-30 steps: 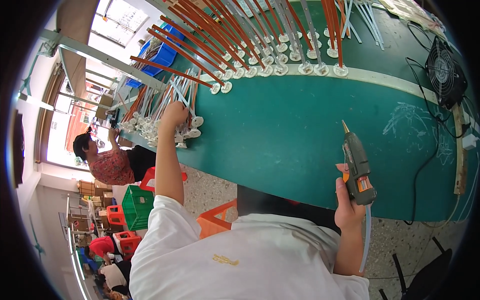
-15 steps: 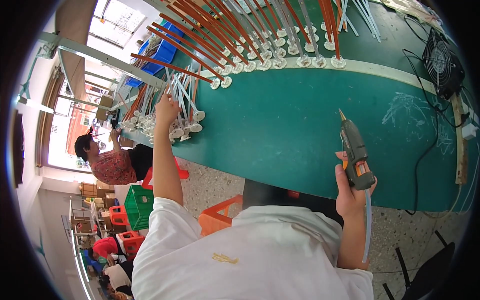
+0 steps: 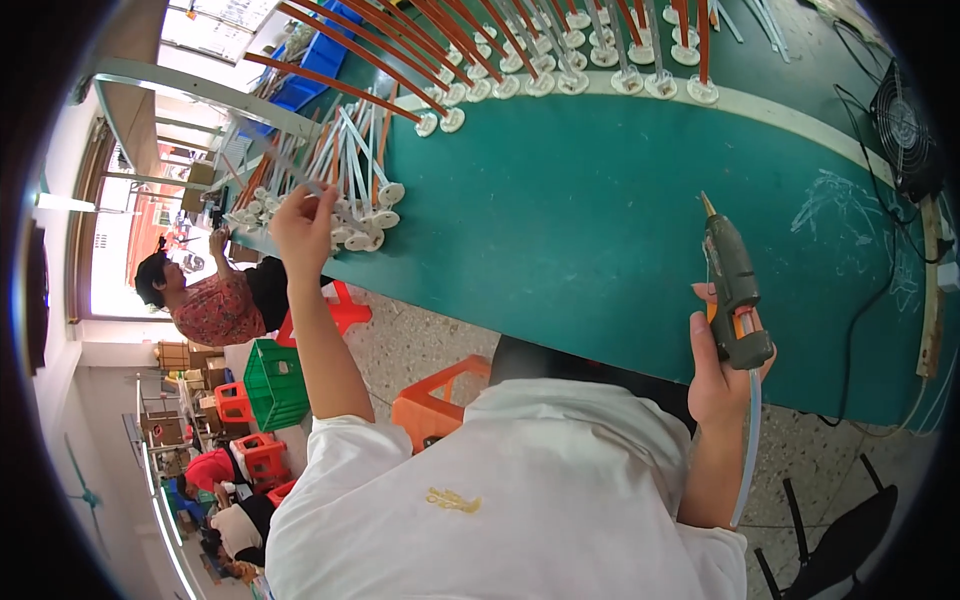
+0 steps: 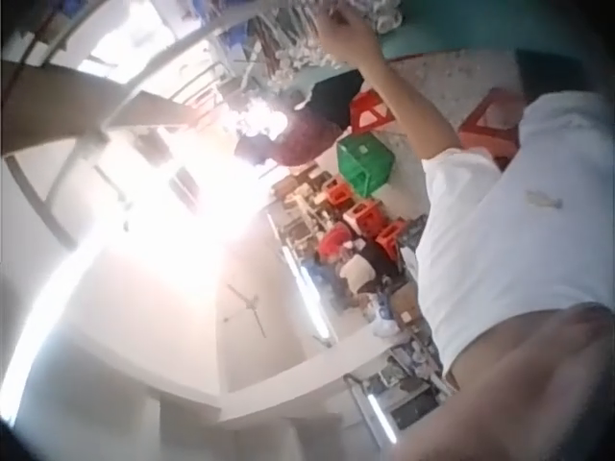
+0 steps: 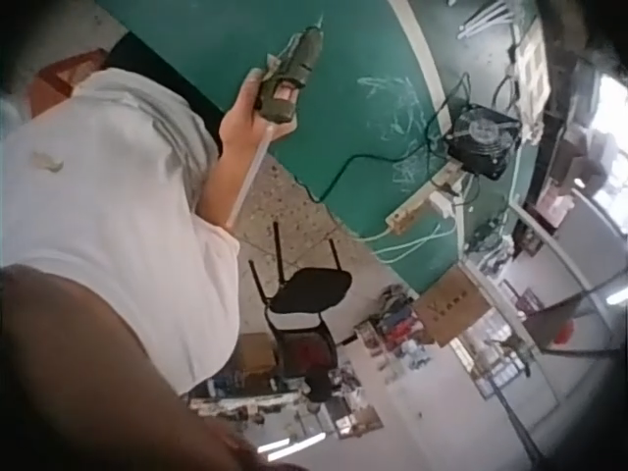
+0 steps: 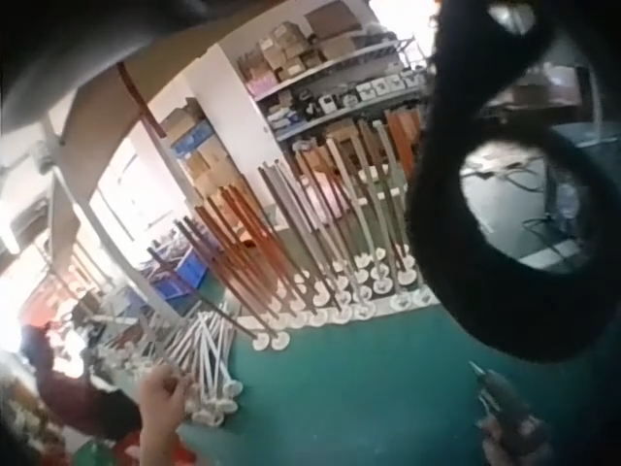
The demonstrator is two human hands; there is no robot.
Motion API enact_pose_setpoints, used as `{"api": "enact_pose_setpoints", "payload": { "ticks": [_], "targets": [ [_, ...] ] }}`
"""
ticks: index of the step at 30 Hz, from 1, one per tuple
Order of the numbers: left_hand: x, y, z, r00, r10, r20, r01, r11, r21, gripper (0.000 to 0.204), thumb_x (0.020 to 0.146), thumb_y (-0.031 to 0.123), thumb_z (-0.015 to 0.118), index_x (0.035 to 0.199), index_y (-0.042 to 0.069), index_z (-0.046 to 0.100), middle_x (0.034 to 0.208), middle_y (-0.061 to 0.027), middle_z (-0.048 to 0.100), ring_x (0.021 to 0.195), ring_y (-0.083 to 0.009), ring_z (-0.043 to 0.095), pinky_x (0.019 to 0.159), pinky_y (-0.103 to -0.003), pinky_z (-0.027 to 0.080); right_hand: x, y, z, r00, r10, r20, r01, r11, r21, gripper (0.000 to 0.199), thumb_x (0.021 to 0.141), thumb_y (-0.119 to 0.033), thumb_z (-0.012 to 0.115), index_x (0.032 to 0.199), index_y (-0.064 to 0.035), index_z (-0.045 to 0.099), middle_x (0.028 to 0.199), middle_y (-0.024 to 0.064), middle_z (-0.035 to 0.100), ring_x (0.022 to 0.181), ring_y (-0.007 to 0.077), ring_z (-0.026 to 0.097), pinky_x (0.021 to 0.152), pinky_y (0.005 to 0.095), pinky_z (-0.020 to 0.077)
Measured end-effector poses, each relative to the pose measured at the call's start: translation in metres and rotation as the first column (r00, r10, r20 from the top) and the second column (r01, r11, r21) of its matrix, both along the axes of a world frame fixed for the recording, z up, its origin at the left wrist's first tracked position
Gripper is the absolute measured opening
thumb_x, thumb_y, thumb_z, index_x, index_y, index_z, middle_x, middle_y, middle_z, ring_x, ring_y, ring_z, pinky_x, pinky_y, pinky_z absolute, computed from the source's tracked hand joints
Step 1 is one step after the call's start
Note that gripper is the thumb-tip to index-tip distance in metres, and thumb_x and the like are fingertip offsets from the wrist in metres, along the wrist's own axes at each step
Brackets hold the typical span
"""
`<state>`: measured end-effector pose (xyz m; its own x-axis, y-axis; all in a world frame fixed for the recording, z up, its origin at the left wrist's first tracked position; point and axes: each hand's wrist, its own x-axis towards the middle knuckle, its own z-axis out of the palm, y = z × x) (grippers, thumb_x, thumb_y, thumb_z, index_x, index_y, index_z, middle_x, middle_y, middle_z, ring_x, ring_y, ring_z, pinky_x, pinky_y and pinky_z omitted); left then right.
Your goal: Assembling plastic parts using a hot glue gun at a manufacturing workbench.
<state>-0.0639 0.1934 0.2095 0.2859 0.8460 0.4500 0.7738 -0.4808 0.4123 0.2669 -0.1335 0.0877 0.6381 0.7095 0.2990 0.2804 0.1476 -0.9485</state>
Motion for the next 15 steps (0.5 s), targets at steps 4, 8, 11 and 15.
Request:
{"api": "enact_pose_setpoints", "payload": {
  "ticks": [4, 8, 11, 15],
  "targets": [
    [-0.019, -0.022, -0.014, 0.981, -0.036, 0.192, 0.013, 0.992, 0.123, 0.014, 0.090, 0.009, 0.071, 0.096, -0.004, 0.070, 0.080, -0.0087, 0.073, 0.070, -0.0096, 0.067, 0.064, -0.022, 0.050, -0.002, 0.000, 0.003, 0.999, -0.032, -0.030, 0.031, 0.999, -0.018, 0.027, 0.094, -0.001, 0.054, 0.120, 0.0015, 0.060, 0.116, 0.0093, 0.066, 0.072, 0.0044, 0.051, 0.058, 0.0216, 0.0397],
    [-0.028, -0.031, -0.040, 0.910, -0.021, 0.414, -0.004, 0.998, 0.060, 0.011, 0.088, 0.003, 0.072, 0.098, -0.003, 0.071, 0.079, -0.0052, 0.072, 0.071, -0.0068, 0.065, 0.065, -0.020, 0.050, -0.001, 0.002, 0.000, 0.999, -0.053, 0.011, 0.053, 0.998, -0.026, 0.027, 0.093, -0.001, 0.053, 0.120, 0.0021, 0.060, 0.116, 0.0103, 0.066, 0.074, 0.0057, 0.053, 0.059, 0.0222, 0.0404],
    [-0.039, -0.033, -0.056, 0.923, 0.045, 0.382, -0.041, 0.999, -0.019, 0.010, 0.089, 0.003, 0.071, 0.096, -0.003, 0.070, 0.081, -0.0066, 0.072, 0.072, -0.0069, 0.066, 0.066, -0.019, 0.050, -0.005, 0.003, 0.007, 0.998, -0.042, -0.051, 0.038, 0.996, -0.075, 0.028, 0.093, 0.000, 0.052, 0.120, 0.0030, 0.060, 0.115, 0.0115, 0.066, 0.075, 0.0063, 0.053, 0.059, 0.0229, 0.0411],
    [-0.045, -0.029, -0.062, 0.943, 0.050, 0.328, -0.036, 0.998, -0.050, 0.014, 0.086, 0.006, 0.075, 0.094, -0.005, 0.070, 0.078, -0.0058, 0.071, 0.068, -0.0081, 0.065, 0.064, -0.020, 0.049, -0.005, 0.004, 0.008, 0.996, -0.055, -0.073, 0.048, 0.994, -0.101, 0.027, 0.093, 0.000, 0.052, 0.119, 0.0033, 0.060, 0.115, 0.0126, 0.066, 0.075, 0.0066, 0.053, 0.059, 0.0234, 0.0416]
  ]
}}
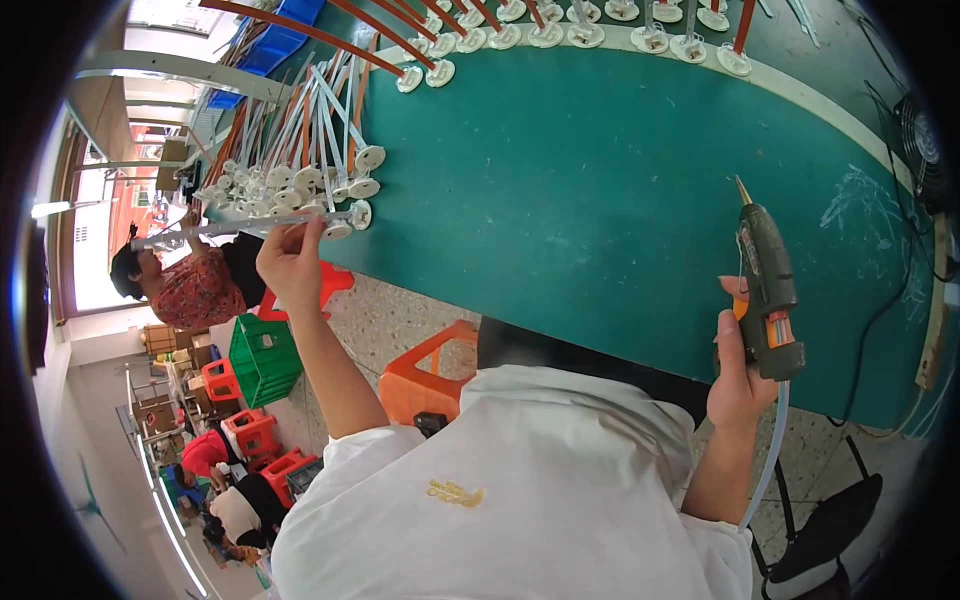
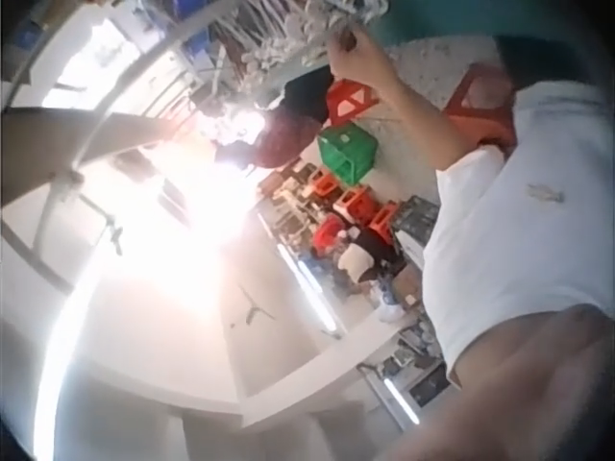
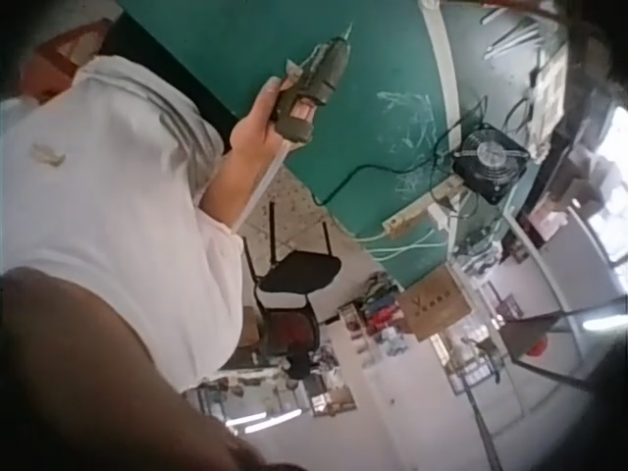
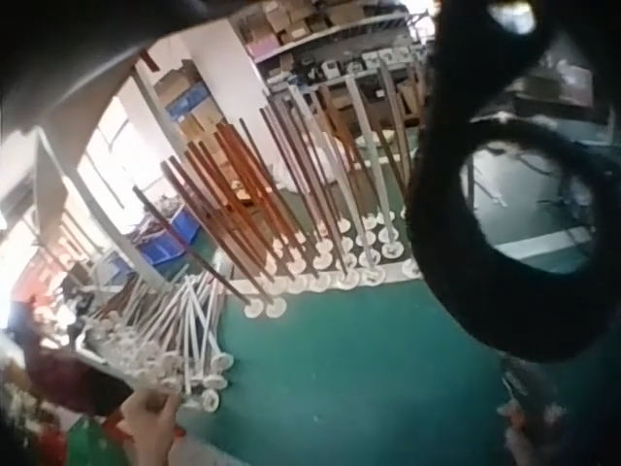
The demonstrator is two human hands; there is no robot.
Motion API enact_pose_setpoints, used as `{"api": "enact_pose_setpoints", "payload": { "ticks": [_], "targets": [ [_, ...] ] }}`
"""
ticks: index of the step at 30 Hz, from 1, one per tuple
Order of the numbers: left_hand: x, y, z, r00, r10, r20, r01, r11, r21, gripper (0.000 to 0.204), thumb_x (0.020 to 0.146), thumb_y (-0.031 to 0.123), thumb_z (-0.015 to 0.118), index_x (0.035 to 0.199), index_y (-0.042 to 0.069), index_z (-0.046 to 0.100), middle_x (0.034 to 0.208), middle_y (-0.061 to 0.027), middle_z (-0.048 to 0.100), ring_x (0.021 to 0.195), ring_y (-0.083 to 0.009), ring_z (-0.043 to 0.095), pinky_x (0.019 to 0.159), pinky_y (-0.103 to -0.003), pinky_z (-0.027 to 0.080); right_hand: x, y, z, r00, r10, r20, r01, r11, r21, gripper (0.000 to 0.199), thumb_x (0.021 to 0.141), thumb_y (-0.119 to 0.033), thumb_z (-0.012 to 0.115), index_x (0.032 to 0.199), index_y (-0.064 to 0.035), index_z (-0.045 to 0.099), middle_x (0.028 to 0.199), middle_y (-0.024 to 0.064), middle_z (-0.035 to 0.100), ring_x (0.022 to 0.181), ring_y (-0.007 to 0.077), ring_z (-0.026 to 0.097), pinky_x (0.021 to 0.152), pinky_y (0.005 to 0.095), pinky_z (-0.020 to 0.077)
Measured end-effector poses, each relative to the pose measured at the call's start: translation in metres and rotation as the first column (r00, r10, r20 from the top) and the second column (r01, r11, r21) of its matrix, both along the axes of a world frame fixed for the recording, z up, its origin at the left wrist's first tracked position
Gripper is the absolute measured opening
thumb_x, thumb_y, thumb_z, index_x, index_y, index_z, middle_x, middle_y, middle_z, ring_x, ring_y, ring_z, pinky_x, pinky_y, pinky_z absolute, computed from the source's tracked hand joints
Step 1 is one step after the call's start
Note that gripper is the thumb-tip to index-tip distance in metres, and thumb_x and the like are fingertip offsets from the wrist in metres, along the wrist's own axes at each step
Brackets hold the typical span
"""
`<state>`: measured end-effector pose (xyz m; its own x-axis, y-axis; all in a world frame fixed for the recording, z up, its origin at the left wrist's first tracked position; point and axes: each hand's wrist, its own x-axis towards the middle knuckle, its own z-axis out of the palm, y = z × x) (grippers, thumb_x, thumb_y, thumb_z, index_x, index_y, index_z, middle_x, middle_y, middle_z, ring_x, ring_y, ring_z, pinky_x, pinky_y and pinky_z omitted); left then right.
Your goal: Assembling plastic parts using a hot glue gun at a manufacturing workbench.
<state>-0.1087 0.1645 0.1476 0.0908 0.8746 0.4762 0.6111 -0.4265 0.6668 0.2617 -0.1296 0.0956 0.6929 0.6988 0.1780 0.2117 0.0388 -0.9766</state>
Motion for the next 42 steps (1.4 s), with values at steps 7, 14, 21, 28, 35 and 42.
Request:
{"api": "enact_pose_setpoints", "payload": {
  "ticks": [7, 14, 21, 28, 35, 42],
  "targets": [
    [0.003, 0.012, -0.008, 0.971, -0.016, -0.237, 0.028, 0.999, 0.044, 0.014, 0.080, 0.010, 0.078, 0.083, -0.001, 0.070, 0.066, -0.0049, 0.068, 0.055, -0.0096, 0.055, 0.054, -0.025, 0.043, -0.003, 0.002, -0.002, 0.999, -0.036, -0.008, 0.036, 0.999, -0.011, 0.027, 0.094, 0.000, 0.053, 0.119, 0.0035, 0.060, 0.116, 0.0133, 0.066, 0.076, 0.0076, 0.054, 0.061, 0.0236, 0.0423],
    [0.004, 0.002, -0.002, 0.996, -0.045, 0.078, 0.047, 0.998, -0.028, 0.012, 0.085, 0.007, 0.076, 0.089, -0.003, 0.070, 0.075, -0.0037, 0.070, 0.064, -0.0074, 0.060, 0.059, -0.022, 0.046, -0.002, -0.005, 0.002, 1.000, -0.011, 0.011, 0.012, 0.999, -0.044, 0.026, 0.095, -0.001, 0.054, 0.120, 0.0029, 0.060, 0.115, 0.0125, 0.066, 0.077, 0.0076, 0.055, 0.061, 0.0232, 0.0426],
    [0.046, -0.060, 0.020, 0.982, -0.049, 0.181, 0.064, 0.995, -0.079, 0.011, 0.082, 0.001, 0.076, 0.090, -0.004, 0.070, 0.084, -0.0081, 0.072, 0.071, -0.0088, 0.063, 0.062, -0.021, 0.047, -0.014, -0.011, 0.015, 0.999, -0.020, -0.029, 0.021, 0.999, 0.033, 0.024, 0.094, -0.003, 0.055, 0.118, 0.0030, 0.060, 0.113, 0.0128, 0.066, 0.080, 0.0097, 0.057, 0.061, 0.0233, 0.0438],
    [0.104, -0.133, 0.005, 0.969, -0.248, 0.012, 0.248, 0.968, -0.035, 0.007, 0.074, -0.007, 0.075, 0.080, -0.006, 0.071, 0.088, -0.0149, 0.075, 0.067, -0.0102, 0.064, 0.064, -0.022, 0.050, -0.073, -0.002, 0.026, 0.840, 0.538, 0.066, -0.542, 0.837, 0.071, 0.025, 0.070, -0.001, 0.072, 0.093, 0.0022, 0.065, 0.075, 0.0120, 0.066, 0.063, 0.0244, 0.064, 0.059, 0.0311, 0.0519],
    [0.113, -0.137, -0.005, 0.947, -0.322, -0.005, 0.320, 0.944, -0.079, 0.012, 0.075, -0.008, 0.073, 0.086, -0.006, 0.073, 0.081, -0.0118, 0.074, 0.063, -0.0101, 0.064, 0.060, -0.021, 0.050, -0.104, 0.009, -0.003, 0.888, 0.451, 0.091, -0.459, 0.883, 0.097, 0.024, 0.065, -0.002, 0.072, 0.087, 0.0045, 0.064, 0.069, 0.0126, 0.063, 0.053, 0.0276, 0.059, 0.050, 0.0321, 0.0480],
    [0.117, -0.147, -0.002, 0.937, -0.311, -0.157, 0.309, 0.950, -0.036, 0.011, 0.081, -0.005, 0.074, 0.092, -0.003, 0.074, 0.081, -0.0076, 0.073, 0.065, -0.0063, 0.057, 0.057, -0.019, 0.040, -0.111, 0.011, -0.009, 0.874, 0.465, 0.140, -0.476, 0.878, 0.054, 0.032, 0.068, -0.007, 0.073, 0.097, 0.0047, 0.064, 0.076, 0.0139, 0.064, 0.057, 0.0286, 0.059, 0.051, 0.0347, 0.0473]
  ]
}}
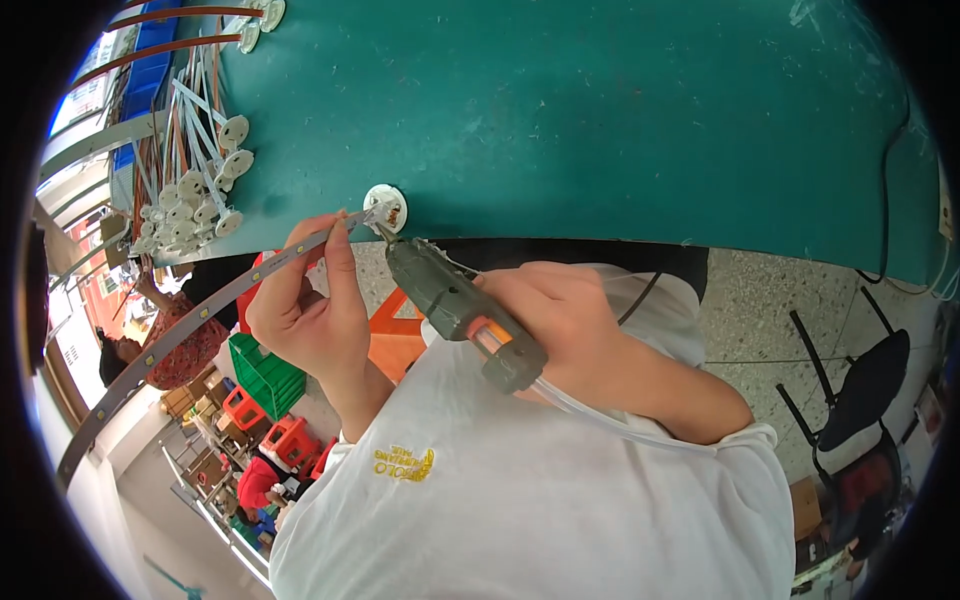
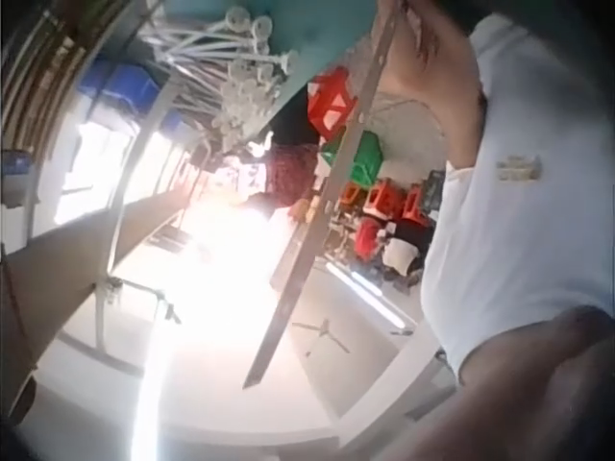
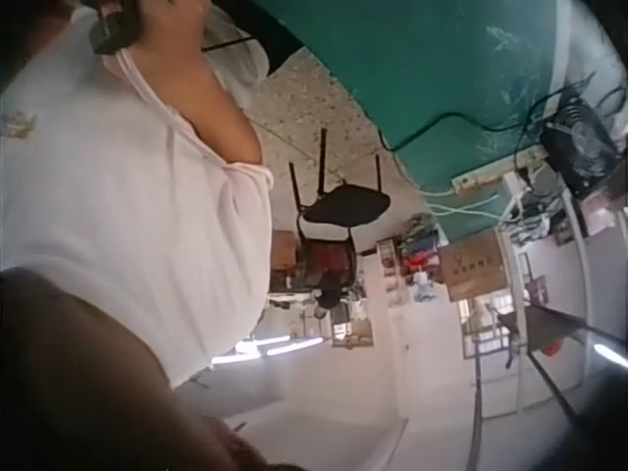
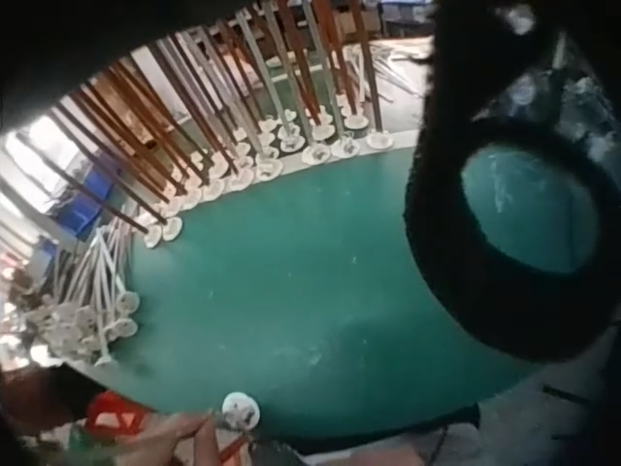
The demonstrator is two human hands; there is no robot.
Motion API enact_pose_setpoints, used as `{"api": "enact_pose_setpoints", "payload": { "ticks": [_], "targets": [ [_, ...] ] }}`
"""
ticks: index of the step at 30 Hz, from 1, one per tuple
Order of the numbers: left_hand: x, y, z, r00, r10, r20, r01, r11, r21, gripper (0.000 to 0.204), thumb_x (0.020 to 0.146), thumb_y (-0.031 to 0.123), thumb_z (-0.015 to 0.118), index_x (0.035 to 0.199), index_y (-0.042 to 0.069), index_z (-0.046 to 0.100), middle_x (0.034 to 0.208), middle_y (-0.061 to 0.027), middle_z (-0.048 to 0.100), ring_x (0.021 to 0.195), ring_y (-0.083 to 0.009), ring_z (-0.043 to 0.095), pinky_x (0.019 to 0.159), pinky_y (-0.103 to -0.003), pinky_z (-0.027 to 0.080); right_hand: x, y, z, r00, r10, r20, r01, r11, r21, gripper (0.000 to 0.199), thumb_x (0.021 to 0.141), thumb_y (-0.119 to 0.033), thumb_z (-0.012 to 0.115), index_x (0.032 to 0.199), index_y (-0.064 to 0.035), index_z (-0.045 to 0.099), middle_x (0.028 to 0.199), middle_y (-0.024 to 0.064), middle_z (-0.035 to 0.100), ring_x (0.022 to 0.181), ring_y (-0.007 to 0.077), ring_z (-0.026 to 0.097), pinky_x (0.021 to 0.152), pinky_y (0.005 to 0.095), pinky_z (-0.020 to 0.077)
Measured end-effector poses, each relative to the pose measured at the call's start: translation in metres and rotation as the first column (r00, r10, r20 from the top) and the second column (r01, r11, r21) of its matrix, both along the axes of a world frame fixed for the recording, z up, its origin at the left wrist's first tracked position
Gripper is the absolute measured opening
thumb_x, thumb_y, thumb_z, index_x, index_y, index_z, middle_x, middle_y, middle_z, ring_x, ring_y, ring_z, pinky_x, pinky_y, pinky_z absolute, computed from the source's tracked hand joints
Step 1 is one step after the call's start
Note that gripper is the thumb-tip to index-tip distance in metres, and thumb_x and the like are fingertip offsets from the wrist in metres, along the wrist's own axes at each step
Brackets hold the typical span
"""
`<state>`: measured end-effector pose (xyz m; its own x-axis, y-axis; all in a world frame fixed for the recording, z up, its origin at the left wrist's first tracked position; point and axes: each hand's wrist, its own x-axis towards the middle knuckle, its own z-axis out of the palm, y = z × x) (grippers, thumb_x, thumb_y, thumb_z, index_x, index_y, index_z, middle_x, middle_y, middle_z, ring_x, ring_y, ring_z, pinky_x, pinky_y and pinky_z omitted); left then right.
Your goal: Assembling plastic parts using a hot glue gun at a manufacturing workbench.
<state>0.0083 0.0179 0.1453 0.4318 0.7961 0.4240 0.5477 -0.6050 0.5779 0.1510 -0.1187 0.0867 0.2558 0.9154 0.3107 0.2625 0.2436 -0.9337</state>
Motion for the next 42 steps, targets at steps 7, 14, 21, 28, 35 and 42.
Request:
{"api": "enact_pose_setpoints", "payload": {
  "ticks": [7, 14, 21, 28, 35, 42],
  "targets": [
    [-0.0037, 0.0037, -0.0026, 1.000, -0.017, 0.021, 0.018, 0.999, -0.038, 0.010, 0.082, -0.006, 0.073, 0.092, -0.005, 0.073, 0.083, -0.0081, 0.073, 0.068, -0.0076, 0.059, 0.063, -0.020, 0.043, -0.0027, 0.0034, 0.0006, 1.000, 0.004, 0.003, -0.004, 0.995, -0.099, 0.027, 0.073, -0.011, 0.073, 0.095, 0.0004, 0.063, 0.076, 0.0118, 0.063, 0.060, 0.0286, 0.058, 0.052, 0.0370, 0.0459],
    [-0.0057, 0.0075, -0.0024, 0.996, -0.075, 0.057, 0.079, 0.994, -0.073, 0.010, 0.081, -0.009, 0.070, 0.091, -0.007, 0.070, 0.088, -0.0126, 0.073, 0.076, -0.0139, 0.064, 0.072, -0.024, 0.048, -0.0054, 0.0056, -0.0009, 1.000, -0.025, 0.012, 0.026, 0.995, -0.092, 0.026, 0.072, -0.011, 0.073, 0.093, -0.0012, 0.063, 0.073, 0.0103, 0.061, 0.058, 0.0277, 0.056, 0.050, 0.0370, 0.0440],
    [-0.0072, 0.0078, -0.0012, 0.996, -0.075, 0.041, 0.078, 0.994, -0.083, 0.010, 0.081, -0.010, 0.070, 0.091, -0.007, 0.070, 0.088, -0.0127, 0.073, 0.077, -0.0141, 0.065, 0.073, -0.025, 0.048, -0.0009, 0.0045, 0.0036, 0.999, -0.007, 0.050, 0.013, 0.993, -0.120, 0.024, 0.069, -0.009, 0.074, 0.089, -0.0027, 0.062, 0.071, 0.0088, 0.059, 0.056, 0.0261, 0.052, 0.049, 0.0365, 0.0415],
    [-0.0067, 0.0070, -0.0007, 0.997, -0.069, 0.036, 0.072, 0.992, -0.099, 0.010, 0.081, -0.010, 0.071, 0.090, -0.007, 0.070, 0.088, -0.0125, 0.073, 0.077, -0.0136, 0.065, 0.073, -0.023, 0.048, -0.0046, 0.0053, 0.0025, 0.998, -0.038, 0.060, 0.044, 0.992, -0.116, 0.023, 0.067, -0.009, 0.074, 0.086, -0.0033, 0.062, 0.066, 0.0076, 0.057, 0.054, 0.0253, 0.051, 0.048, 0.0364, 0.0400],
    [-0.0052, 0.0074, 0.0005, 0.997, -0.074, 0.029, 0.076, 0.994, -0.074, 0.012, 0.080, -0.009, 0.071, 0.092, -0.006, 0.072, 0.083, -0.0091, 0.071, 0.070, -0.0101, 0.059, 0.064, -0.021, 0.042, -0.0017, 0.0054, 0.0014, 0.997, 0.000, 0.076, 0.006, 0.996, -0.090, 0.024, 0.059, 0.002, 0.073, 0.079, -0.0003, 0.059, 0.062, 0.0093, 0.054, 0.048, 0.0256, 0.050, 0.043, 0.0343, 0.0375],
    [-0.0067, 0.0074, -0.0008, 0.998, -0.062, 0.029, 0.064, 0.996, -0.065, 0.013, 0.081, -0.007, 0.072, 0.093, -0.003, 0.073, 0.076, -0.0050, 0.067, 0.065, -0.0073, 0.053, 0.058, -0.021, 0.034, -0.0031, 0.0065, -0.0040, 0.997, 0.006, 0.071, -0.002, 0.999, -0.046, 0.026, 0.060, 0.001, 0.074, 0.082, 0.0007, 0.060, 0.064, 0.0099, 0.056, 0.050, 0.0252, 0.052, 0.044, 0.0337, 0.0395]
  ]
}}
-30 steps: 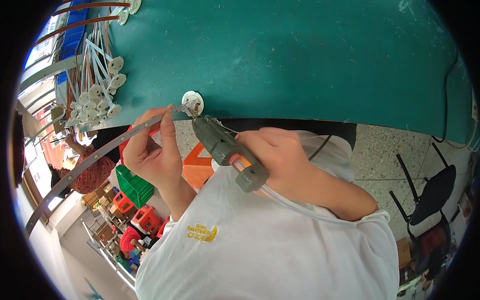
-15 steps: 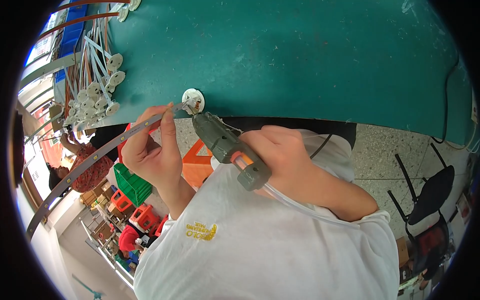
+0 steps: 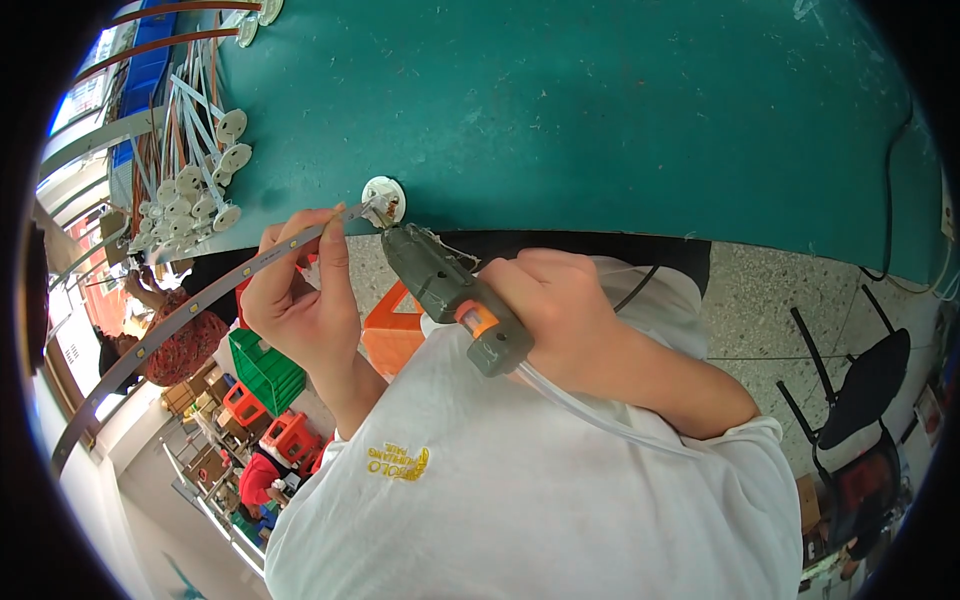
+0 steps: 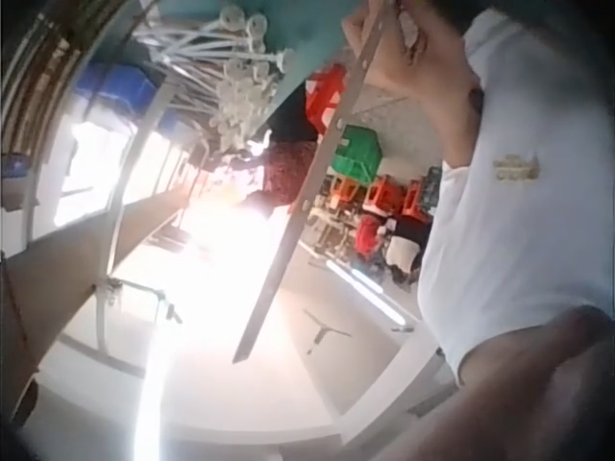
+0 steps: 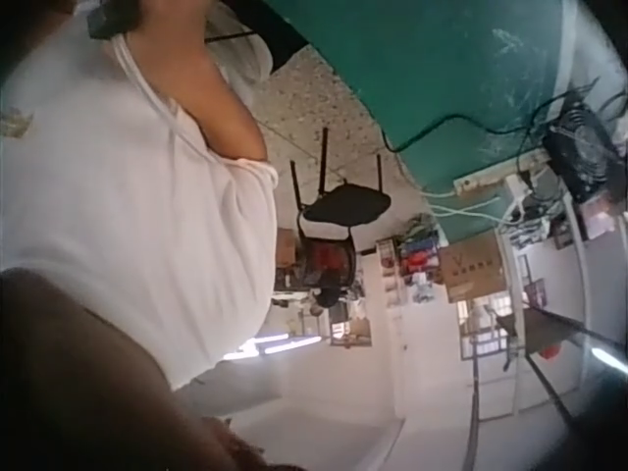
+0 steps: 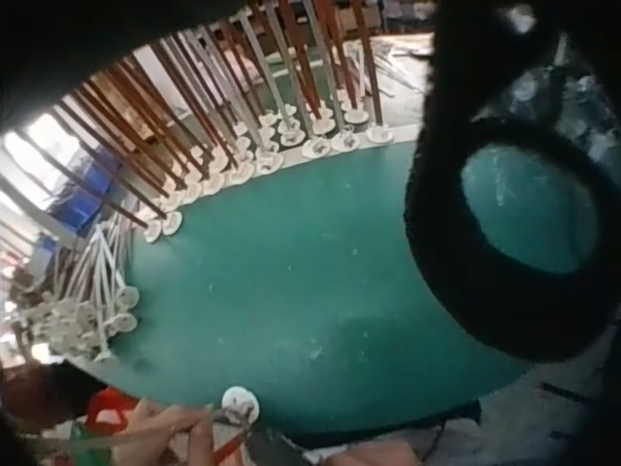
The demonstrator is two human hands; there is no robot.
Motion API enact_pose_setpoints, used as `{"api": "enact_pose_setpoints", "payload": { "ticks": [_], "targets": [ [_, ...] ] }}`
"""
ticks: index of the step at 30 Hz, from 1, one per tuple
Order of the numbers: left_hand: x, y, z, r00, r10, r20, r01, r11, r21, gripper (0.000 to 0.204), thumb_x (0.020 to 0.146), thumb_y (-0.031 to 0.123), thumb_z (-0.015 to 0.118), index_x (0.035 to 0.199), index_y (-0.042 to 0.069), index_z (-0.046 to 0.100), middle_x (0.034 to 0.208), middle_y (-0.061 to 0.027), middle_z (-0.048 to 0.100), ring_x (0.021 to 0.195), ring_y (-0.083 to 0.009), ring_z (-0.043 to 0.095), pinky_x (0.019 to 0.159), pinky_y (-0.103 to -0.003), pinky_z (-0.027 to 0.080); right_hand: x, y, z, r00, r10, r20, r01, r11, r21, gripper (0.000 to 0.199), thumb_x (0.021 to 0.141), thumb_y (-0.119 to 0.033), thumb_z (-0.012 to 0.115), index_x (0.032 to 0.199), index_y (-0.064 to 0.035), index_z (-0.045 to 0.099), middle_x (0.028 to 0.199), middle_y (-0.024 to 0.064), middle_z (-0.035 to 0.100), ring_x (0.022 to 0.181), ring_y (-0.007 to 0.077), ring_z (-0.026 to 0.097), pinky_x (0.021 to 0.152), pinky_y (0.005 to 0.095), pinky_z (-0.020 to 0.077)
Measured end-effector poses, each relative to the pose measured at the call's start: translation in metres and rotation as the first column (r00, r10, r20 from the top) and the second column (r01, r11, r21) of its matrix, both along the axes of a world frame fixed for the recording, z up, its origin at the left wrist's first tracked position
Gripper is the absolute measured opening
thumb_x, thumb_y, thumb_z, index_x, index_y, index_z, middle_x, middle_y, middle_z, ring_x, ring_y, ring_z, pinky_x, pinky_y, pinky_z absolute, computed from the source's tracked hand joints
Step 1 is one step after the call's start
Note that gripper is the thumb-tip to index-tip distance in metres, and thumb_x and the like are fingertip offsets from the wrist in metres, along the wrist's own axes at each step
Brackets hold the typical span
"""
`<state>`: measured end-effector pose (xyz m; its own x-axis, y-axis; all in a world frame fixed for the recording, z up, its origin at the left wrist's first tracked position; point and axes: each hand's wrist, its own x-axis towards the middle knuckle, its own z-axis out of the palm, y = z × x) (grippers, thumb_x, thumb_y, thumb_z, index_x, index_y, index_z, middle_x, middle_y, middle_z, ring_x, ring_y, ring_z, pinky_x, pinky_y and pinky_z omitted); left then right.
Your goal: Assembling plastic parts using a hot glue gun at a manufacturing workbench.
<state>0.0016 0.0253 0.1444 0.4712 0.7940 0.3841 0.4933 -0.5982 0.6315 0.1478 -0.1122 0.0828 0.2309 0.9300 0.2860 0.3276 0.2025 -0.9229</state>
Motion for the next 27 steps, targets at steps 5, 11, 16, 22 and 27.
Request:
{"api": "enact_pose_setpoints", "payload": {
  "ticks": [5, 11, 16, 22, 27],
  "targets": [
    [0.0002, 0.0013, -0.0009, 1.000, -0.008, 0.003, 0.008, 1.000, 0.010, 0.012, 0.081, -0.006, 0.072, 0.092, -0.003, 0.073, 0.075, -0.0038, 0.066, 0.064, -0.0069, 0.051, 0.057, -0.021, 0.033, 0.0007, -0.0009, 0.0024, 1.000, -0.006, 0.009, 0.006, 1.000, 0.025, 0.029, 0.060, 0.001, 0.073, 0.087, 0.0026, 0.062, 0.066, 0.0103, 0.057, 0.050, 0.0244, 0.052, 0.045, 0.0332, 0.0412],
    [0.0001, 0.0010, -0.0002, 1.000, -0.009, -0.009, 0.010, 1.000, 0.016, 0.011, 0.081, -0.006, 0.072, 0.092, -0.003, 0.073, 0.075, -0.0030, 0.066, 0.063, -0.0062, 0.049, 0.056, -0.021, 0.031, 0.0004, -0.0023, 0.0003, 0.999, -0.017, 0.039, 0.017, 1.000, -0.006, 0.027, 0.059, 0.001, 0.074, 0.083, 0.0013, 0.061, 0.065, 0.0095, 0.057, 0.050, 0.0246, 0.052, 0.045, 0.0331, 0.0401],
    [-0.0002, 0.0010, 0.0010, 1.000, -0.008, -0.008, 0.008, 1.000, 0.006, 0.012, 0.080, -0.006, 0.072, 0.092, -0.003, 0.073, 0.074, -0.0029, 0.066, 0.062, -0.0059, 0.049, 0.055, -0.021, 0.031, -0.0026, -0.0007, 0.0024, 0.999, -0.036, 0.034, 0.037, 0.999, -0.008, 0.025, 0.059, 0.001, 0.074, 0.079, -0.0011, 0.059, 0.064, 0.0088, 0.055, 0.050, 0.0253, 0.049, 0.044, 0.0338, 0.0376],
    [0.0002, 0.0020, -0.0006, 1.000, -0.018, -0.007, 0.018, 1.000, 0.010, 0.011, 0.081, -0.006, 0.072, 0.091, -0.003, 0.073, 0.074, -0.0034, 0.066, 0.062, -0.0059, 0.050, 0.055, -0.021, 0.031, -0.0024, -0.0021, 0.0055, 0.999, -0.031, 0.032, 0.033, 0.998, -0.061, 0.021, 0.068, -0.011, 0.076, 0.081, -0.0059, 0.060, 0.063, 0.0066, 0.054, 0.053, 0.0241, 0.050, 0.046, 0.0370, 0.0383],
    [0.0007, 0.0019, -0.0006, 1.000, -0.022, -0.007, 0.022, 0.999, 0.025, 0.010, 0.081, -0.006, 0.072, 0.091, -0.003, 0.073, 0.073, -0.0026, 0.065, 0.062, -0.0056, 0.049, 0.055, -0.021, 0.030, -0.0037, -0.0043, 0.0041, 0.998, -0.032, 0.053, 0.035, 0.998, -0.054, 0.022, 0.067, -0.011, 0.076, 0.082, -0.0057, 0.061, 0.063, 0.0061, 0.054, 0.053, 0.0239, 0.050, 0.046, 0.0370, 0.0382]
  ]
}}
